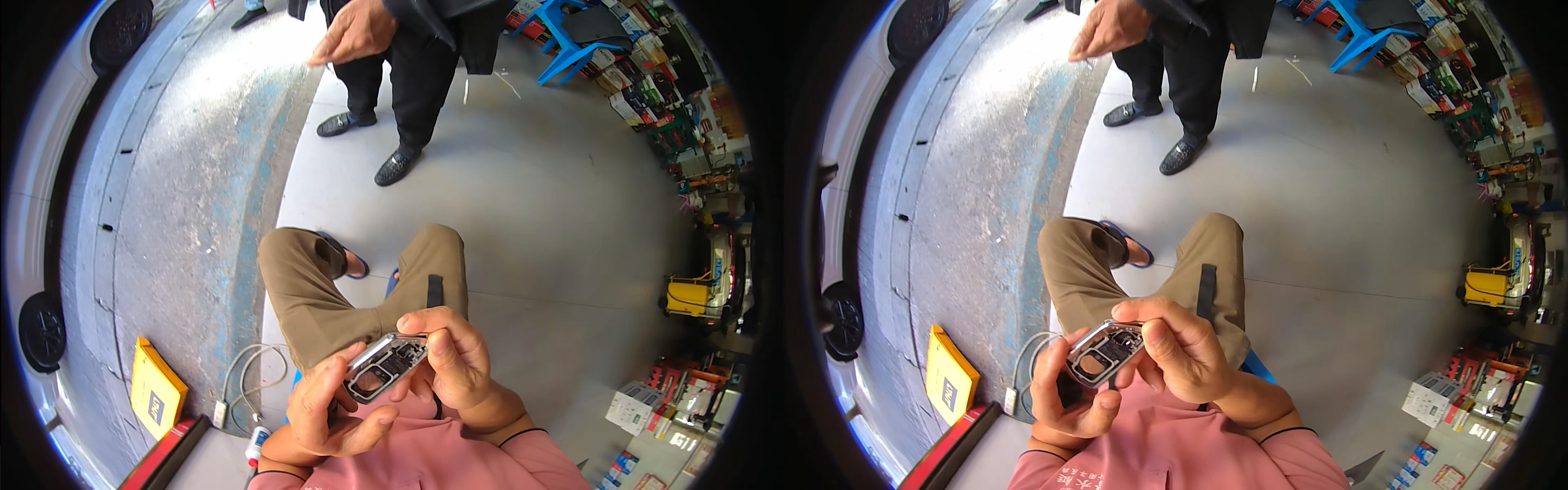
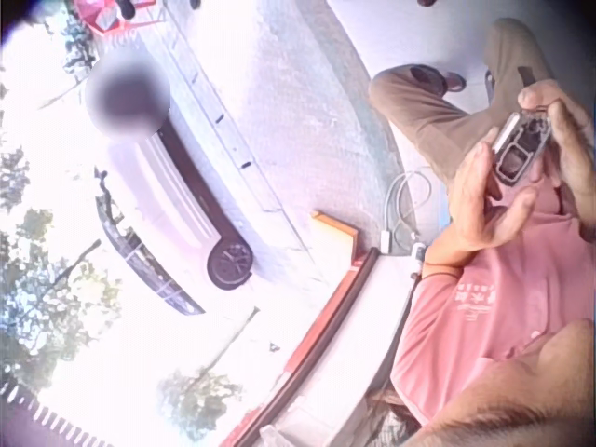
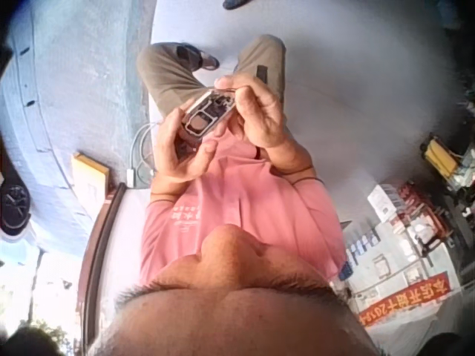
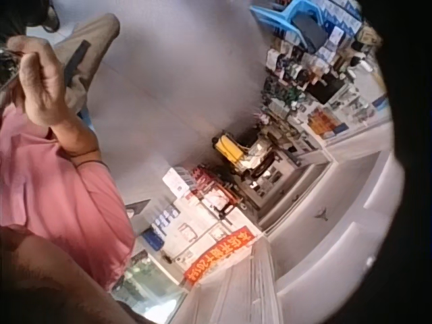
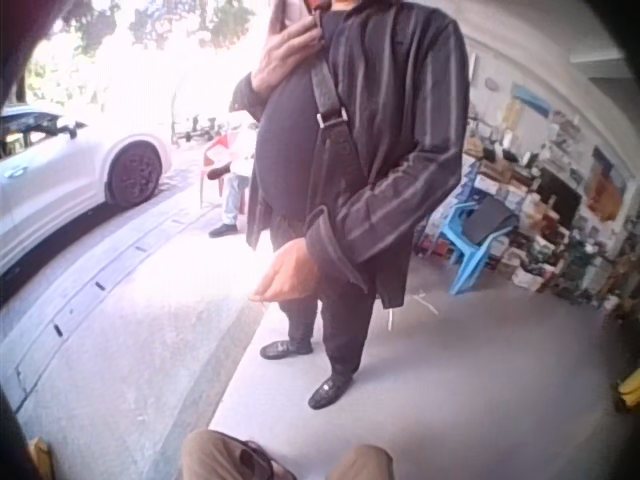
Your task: The person disassembles a car key fob, uses a small screwdriver to adjust internal components, and retrieves a replacement battery from a shelf. The person then reassembles the key fob.
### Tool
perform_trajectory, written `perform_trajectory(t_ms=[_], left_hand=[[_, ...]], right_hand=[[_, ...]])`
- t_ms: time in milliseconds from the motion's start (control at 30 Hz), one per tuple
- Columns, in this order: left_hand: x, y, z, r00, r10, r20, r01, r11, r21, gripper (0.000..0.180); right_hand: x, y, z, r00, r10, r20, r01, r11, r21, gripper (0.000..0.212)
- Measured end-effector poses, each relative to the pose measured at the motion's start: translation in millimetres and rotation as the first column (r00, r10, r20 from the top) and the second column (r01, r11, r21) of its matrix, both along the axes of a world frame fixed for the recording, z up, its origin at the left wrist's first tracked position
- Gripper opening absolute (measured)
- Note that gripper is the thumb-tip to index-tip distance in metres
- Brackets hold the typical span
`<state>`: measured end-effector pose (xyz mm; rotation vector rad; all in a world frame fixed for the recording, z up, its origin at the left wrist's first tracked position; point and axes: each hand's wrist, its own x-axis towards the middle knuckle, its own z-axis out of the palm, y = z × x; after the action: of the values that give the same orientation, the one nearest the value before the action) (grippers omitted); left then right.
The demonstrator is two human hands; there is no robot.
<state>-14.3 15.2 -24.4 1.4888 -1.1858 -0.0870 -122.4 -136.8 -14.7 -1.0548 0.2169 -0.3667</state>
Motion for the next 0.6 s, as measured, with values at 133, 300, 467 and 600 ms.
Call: perform_trajectory(t_ms=[133,300,467,600], left_hand=[[1.1,-0.4,3.8,0.994,-0.043,-0.105,0.04,0.999,-0.027,0.073],[-10.1,-15.8,1.7,0.939,-0.09,-0.332,0.032,0.984,-0.175,0.072],[-12.3,-20.4,16.0,0.93,-0.155,-0.332,0.112,0.983,-0.144,0.076],[-10.6,-23.4,17.2,0.925,-0.167,-0.341,0.115,0.979,-0.168,0.075]], right_hand=[[10.8,0.0,10.4,0.994,-0.106,0.036,0.107,0.994,-0.021,0.039],[19.9,-12.3,12.6,0.992,-0.074,0.106,0.102,0.951,-0.291,0.039],[24.9,-13.0,13.5,0.98,-0.109,0.169,0.159,0.934,-0.319,0.038],[22.3,-14.6,15.3,0.991,-0.049,0.128,0.072,0.98,-0.186,0.036]])
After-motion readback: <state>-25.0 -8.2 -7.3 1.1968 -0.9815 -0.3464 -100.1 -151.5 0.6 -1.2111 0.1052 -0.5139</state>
